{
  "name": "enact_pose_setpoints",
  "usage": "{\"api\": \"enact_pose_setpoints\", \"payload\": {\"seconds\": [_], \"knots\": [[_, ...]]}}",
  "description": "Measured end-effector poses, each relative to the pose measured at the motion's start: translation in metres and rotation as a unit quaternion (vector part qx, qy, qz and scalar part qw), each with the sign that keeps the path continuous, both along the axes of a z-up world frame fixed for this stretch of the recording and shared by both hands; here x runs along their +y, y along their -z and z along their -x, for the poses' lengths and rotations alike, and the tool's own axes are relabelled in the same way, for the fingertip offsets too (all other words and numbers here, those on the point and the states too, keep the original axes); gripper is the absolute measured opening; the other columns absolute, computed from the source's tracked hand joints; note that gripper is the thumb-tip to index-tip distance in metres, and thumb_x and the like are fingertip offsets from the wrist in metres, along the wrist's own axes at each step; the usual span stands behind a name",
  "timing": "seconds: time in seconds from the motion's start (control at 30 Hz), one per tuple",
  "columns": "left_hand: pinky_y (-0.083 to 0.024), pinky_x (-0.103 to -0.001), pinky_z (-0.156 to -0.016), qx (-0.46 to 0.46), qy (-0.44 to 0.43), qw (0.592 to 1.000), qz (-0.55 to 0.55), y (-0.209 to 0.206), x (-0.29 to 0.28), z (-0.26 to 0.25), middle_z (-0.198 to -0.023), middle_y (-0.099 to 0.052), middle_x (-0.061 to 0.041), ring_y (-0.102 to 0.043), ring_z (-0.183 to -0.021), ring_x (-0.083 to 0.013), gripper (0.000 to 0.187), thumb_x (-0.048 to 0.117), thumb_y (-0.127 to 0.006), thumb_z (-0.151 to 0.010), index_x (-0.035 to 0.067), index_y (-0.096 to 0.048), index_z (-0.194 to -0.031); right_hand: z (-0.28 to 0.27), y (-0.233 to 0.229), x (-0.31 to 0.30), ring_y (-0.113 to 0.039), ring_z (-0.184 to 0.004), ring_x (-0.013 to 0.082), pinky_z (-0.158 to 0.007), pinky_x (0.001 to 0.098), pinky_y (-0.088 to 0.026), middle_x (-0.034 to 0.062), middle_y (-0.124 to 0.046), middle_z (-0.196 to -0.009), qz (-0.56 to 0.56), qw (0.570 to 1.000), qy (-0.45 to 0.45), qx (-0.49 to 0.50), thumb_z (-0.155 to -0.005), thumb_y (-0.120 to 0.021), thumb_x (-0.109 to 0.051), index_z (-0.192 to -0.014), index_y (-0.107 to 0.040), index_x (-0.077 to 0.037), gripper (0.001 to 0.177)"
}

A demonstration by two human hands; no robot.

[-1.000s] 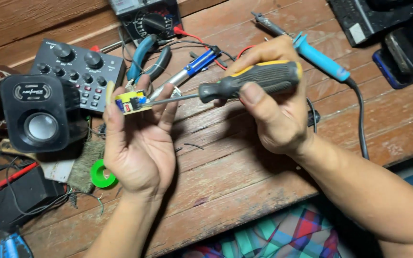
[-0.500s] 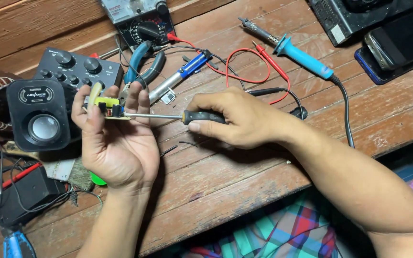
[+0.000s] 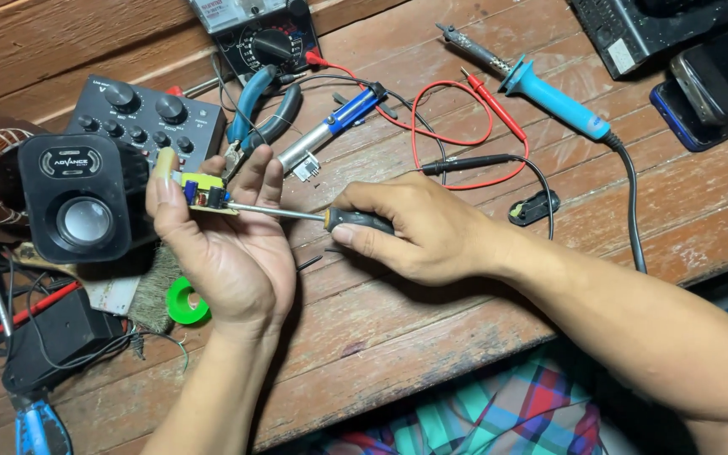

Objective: Soldering components on a printed circuit board and using a screwdriver to inspect or adjust parts on a workbench.

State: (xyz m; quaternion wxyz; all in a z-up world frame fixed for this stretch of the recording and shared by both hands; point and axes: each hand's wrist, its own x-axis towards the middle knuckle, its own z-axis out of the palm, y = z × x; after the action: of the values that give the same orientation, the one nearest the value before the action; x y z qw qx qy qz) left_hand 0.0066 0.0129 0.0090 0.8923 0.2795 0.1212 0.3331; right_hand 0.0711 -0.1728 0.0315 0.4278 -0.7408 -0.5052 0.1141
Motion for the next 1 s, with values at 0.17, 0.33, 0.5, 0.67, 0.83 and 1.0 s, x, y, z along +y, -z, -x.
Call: {"api": "enact_pose_setpoints", "payload": {"seconds": [0.17,0.33,0.5,0.67,0.83,1.0], "knots": [[-0.061,-0.053,-0.090,-0.036,0.022,0.999,0.004,0.001,-0.005,0.005,-0.102,-0.067,-0.009,-0.072,-0.101,-0.0478,0.039,0.040,-0.063,-0.094,0.019,-0.056,-0.126,0.007,0.009,0.003,-0.059,-0.064,0.0301,-0.062,0.0398,-0.046,0.0095,-0.064,-0.077,-0.033,0.998,0.014,-0.044,-0.103,-0.052,-0.029,-0.107,-0.061,-0.007,0.024],[-0.060,-0.052,-0.094,-0.043,0.048,0.997,0.046,0.002,-0.002,0.002,-0.100,-0.067,-0.009,-0.070,-0.109,-0.0457,0.033,0.041,-0.066,-0.094,0.019,-0.061,-0.118,0.007,0.006,0.004,-0.056,-0.059,0.0323,-0.058,0.0410,-0.042,0.0108,-0.058,-0.070,-0.034,0.998,0.021,-0.047,-0.103,-0.053,-0.028,-0.103,-0.060,-0.006,0.023],[-0.062,-0.052,-0.091,-0.031,0.027,0.999,0.027,-0.002,0.001,-0.002,-0.100,-0.068,-0.011,-0.073,-0.099,-0.0439,0.030,0.036,-0.067,-0.096,0.017,-0.059,-0.117,0.005,0.001,0.003,-0.056,-0.059,0.0220,-0.059,0.0366,-0.042,0.0030,-0.060,-0.069,0.042,0.998,0.036,0.009,-0.102,-0.052,-0.034,-0.105,-0.064,-0.011,0.026],[-0.064,-0.044,-0.085,0.021,0.000,0.996,-0.083,-0.013,-0.002,0.000,-0.125,-0.058,-0.015,-0.073,-0.096,-0.0355,0.050,0.044,-0.060,-0.094,0.015,-0.042,-0.130,-0.005,-0.003,-0.002,-0.058,-0.066,0.0203,-0.066,0.0351,-0.044,0.0018,-0.062,-0.074,0.040,0.998,0.056,-0.005,-0.105,-0.047,-0.034,-0.097,-0.060,-0.011,0.028],[-0.067,-0.048,-0.086,0.071,-0.030,0.976,-0.205,-0.007,-0.003,-0.001,-0.126,-0.039,-0.006,-0.047,-0.110,-0.0113,0.047,0.048,-0.056,-0.096,0.015,-0.044,-0.127,-0.018,-0.001,-0.013,-0.068,-0.088,0.0207,-0.080,0.0340,-0.048,0.0056,-0.072,-0.096,0.012,0.989,0.142,-0.025,-0.108,-0.046,-0.027,-0.108,-0.070,-0.006,0.032],[-0.062,-0.030,-0.062,0.132,0.021,0.977,-0.165,-0.009,-0.007,-0.003,-0.093,-0.062,-0.009,-0.072,-0.069,-0.0231,0.032,0.041,-0.057,-0.097,0.013,-0.047,-0.109,-0.020,-0.005,-0.020,-0.060,-0.071,0.0225,-0.069,0.0359,-0.044,0.0037,-0.067,-0.084,0.027,0.971,0.173,-0.165,-0.101,-0.069,-0.028,-0.104,-0.065,-0.007,0.021]]}}
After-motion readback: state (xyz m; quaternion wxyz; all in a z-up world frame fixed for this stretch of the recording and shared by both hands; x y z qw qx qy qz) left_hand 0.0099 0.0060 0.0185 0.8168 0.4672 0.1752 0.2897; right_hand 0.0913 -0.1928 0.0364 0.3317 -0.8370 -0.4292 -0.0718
